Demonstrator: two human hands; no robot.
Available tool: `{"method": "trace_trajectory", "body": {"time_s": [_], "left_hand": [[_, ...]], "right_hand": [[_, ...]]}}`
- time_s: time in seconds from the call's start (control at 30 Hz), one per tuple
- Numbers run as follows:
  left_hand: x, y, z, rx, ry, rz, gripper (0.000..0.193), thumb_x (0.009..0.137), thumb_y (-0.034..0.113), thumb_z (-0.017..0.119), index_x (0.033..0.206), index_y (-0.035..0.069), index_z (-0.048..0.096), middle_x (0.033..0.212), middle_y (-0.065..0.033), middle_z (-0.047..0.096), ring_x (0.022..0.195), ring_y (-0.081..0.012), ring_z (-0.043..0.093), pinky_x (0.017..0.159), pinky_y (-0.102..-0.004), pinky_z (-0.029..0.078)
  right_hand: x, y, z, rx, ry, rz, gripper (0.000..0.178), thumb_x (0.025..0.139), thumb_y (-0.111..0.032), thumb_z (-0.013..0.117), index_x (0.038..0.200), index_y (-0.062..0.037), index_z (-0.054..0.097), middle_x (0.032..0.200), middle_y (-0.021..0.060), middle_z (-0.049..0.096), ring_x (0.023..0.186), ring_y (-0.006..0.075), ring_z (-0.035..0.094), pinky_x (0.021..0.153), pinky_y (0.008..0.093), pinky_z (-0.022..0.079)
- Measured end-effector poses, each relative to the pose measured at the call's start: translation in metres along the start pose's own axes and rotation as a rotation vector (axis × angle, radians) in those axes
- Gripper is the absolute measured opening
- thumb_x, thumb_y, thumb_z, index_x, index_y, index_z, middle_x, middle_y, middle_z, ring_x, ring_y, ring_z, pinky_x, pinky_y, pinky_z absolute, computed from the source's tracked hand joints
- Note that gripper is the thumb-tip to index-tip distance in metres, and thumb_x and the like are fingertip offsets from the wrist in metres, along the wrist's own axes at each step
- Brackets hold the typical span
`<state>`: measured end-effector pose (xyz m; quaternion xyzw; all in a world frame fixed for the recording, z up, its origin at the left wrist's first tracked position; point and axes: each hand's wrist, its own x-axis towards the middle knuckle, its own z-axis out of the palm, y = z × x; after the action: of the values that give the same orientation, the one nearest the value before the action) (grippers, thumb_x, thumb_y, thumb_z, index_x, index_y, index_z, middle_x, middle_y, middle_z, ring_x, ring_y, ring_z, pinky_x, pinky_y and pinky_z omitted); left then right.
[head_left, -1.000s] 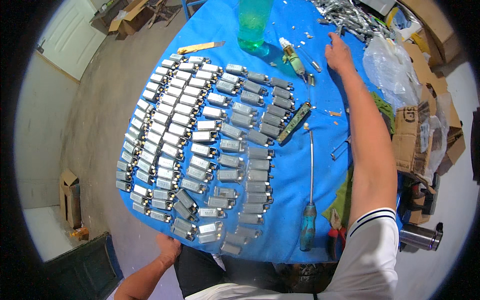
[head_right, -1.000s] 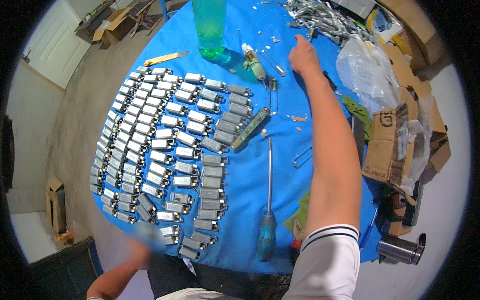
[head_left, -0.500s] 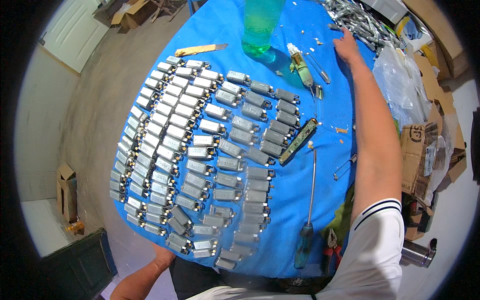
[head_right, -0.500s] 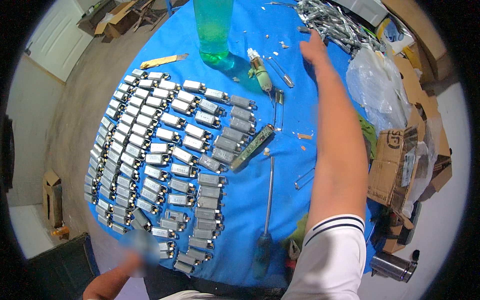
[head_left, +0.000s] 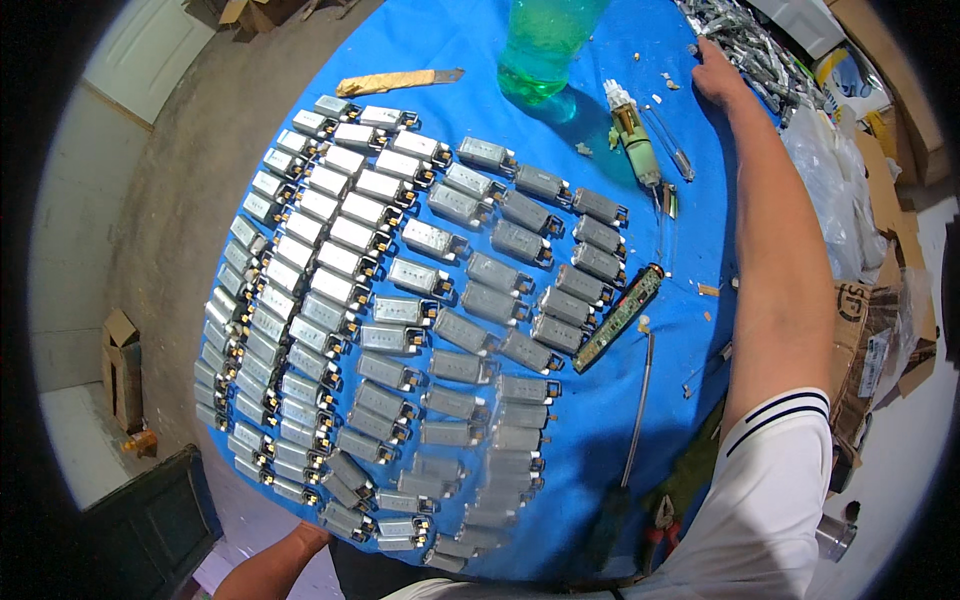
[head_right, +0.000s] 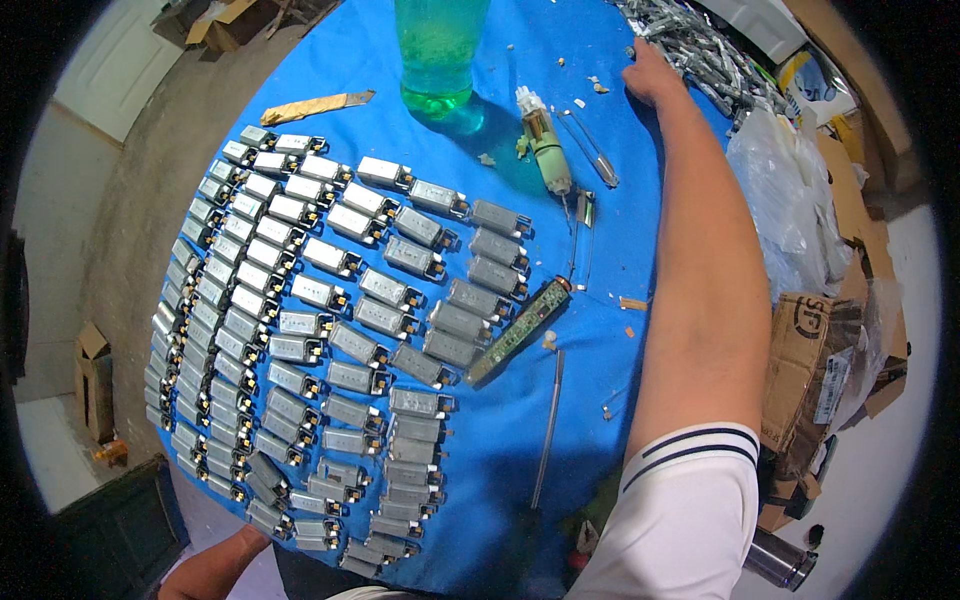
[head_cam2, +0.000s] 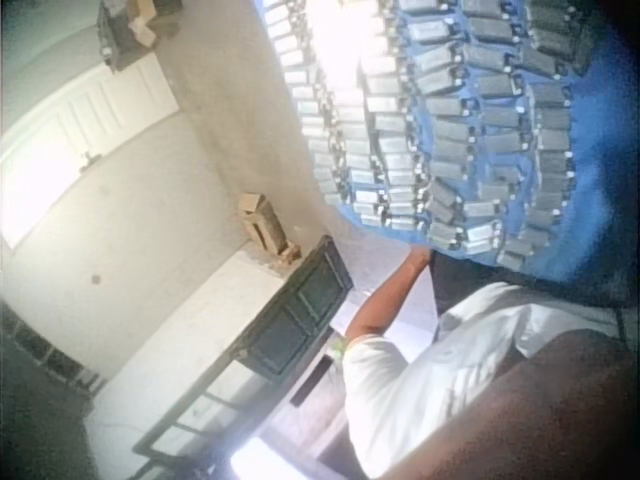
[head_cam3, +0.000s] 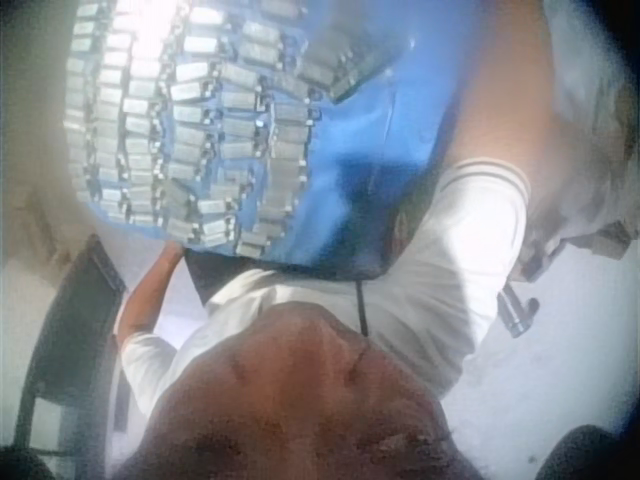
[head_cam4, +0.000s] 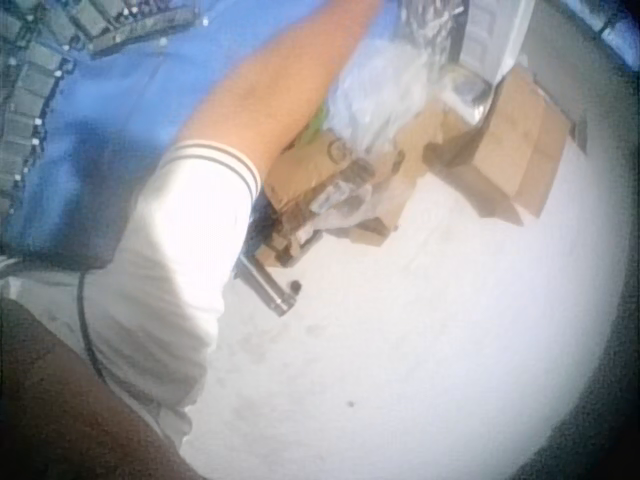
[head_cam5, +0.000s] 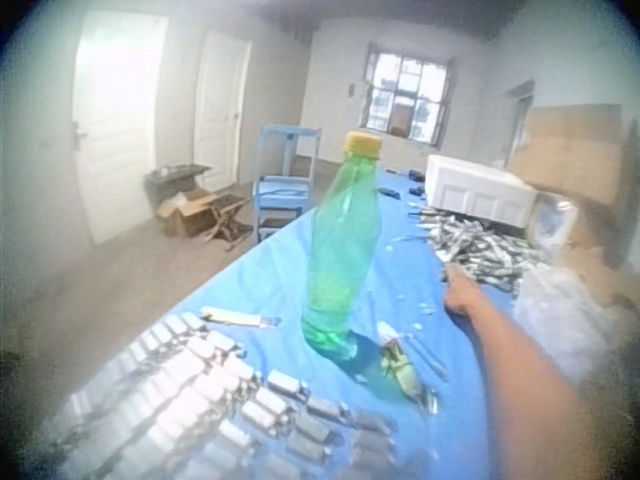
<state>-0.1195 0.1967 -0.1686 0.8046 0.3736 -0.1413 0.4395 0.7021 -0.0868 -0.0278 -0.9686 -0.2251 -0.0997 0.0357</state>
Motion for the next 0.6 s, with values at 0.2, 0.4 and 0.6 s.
{"method": "trace_trajectory", "body": {"time_s": [0.2, 0.4, 0.6], "left_hand": [[0.007, 0.000, 0.000, 0.029, -0.040, 0.008, 0.020, 0.084, 0.023, 0.062, 0.092, 0.005, 0.065, 0.088, -0.0116, 0.066, 0.082, -0.0287, 0.063, 0.074, -0.0419, 0.049], [0.012, 0.004, 0.007, 0.054, -0.028, 0.091, 0.022, 0.085, 0.024, 0.062, 0.094, 0.005, 0.065, 0.090, -0.0128, 0.066, 0.085, -0.0299, 0.063, 0.075, -0.0430, 0.049], [0.026, 0.013, 0.015, 0.104, 0.010, 0.271, 0.023, 0.085, 0.026, 0.061, 0.096, 0.005, 0.065, 0.093, -0.0140, 0.066, 0.087, -0.0311, 0.063, 0.076, -0.0440, 0.049]], "right_hand": [[0.001, 0.003, -0.013, -0.078, 0.014, 0.071, 0.056, 0.076, -0.017, 0.053, 0.132, -0.0131, 0.054, 0.128, 0.0203, 0.057, 0.121, 0.0360, 0.051, 0.100, 0.0418, 0.043], [-0.056, -0.028, -0.040, -0.018, -0.015, -0.067, 0.030, 0.082, -0.025, 0.060, 0.107, -0.0093, 0.066, 0.105, 0.0177, 0.066, 0.099, 0.0370, 0.062, 0.085, 0.0455, 0.049], [-0.147, -0.069, -0.073, 0.354, -0.089, 0.186, 0.026, 0.090, -0.032, 0.061, 0.098, -0.0076, 0.067, 0.090, 0.0106, 0.069, 0.086, 0.0262, 0.066, 0.072, 0.0405, 0.050]]}}
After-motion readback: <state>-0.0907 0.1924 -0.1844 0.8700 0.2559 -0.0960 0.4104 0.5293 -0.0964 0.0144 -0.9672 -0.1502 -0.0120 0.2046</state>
